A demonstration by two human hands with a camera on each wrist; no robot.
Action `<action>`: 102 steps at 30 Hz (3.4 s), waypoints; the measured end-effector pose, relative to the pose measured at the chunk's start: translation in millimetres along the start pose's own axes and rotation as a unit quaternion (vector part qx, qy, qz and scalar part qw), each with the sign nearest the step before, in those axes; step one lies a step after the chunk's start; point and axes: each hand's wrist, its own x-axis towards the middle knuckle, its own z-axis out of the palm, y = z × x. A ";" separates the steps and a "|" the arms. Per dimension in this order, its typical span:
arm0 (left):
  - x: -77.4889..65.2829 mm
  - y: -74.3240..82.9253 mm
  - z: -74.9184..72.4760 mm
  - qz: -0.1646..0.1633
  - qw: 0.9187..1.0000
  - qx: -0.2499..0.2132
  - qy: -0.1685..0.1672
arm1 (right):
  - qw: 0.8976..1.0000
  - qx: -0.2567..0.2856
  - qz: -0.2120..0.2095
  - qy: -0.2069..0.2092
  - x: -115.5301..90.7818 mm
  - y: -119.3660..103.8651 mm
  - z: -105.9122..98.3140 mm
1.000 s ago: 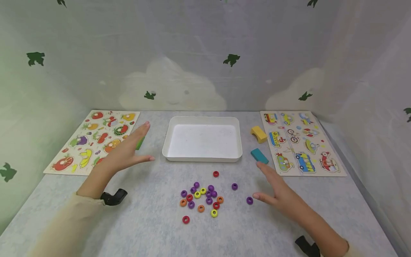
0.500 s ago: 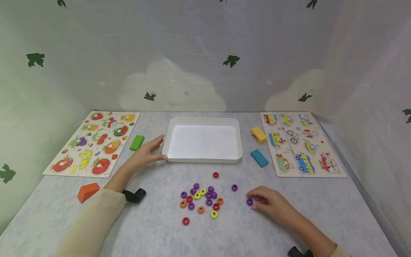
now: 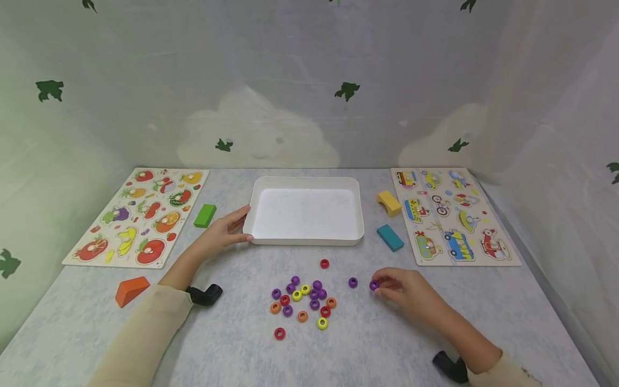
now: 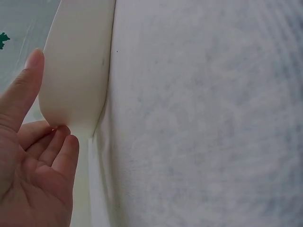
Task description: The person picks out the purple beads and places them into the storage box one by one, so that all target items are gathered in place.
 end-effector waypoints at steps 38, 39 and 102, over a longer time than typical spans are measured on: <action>-2.3 -2.2 0.8 -0.022 1.000 -0.011 -0.002 | 0.993 -0.097 0.061 0.007 170.3 -21.3 17.9; -2.2 -1.8 0.9 -0.023 1.000 -0.011 -0.003 | 0.994 -0.092 0.051 0.012 167.0 -21.8 16.3; 0.0 1.8 -1.0 -0.032 0.999 0.001 -0.002 | 0.998 0.007 0.051 0.039 200.9 -18.1 39.9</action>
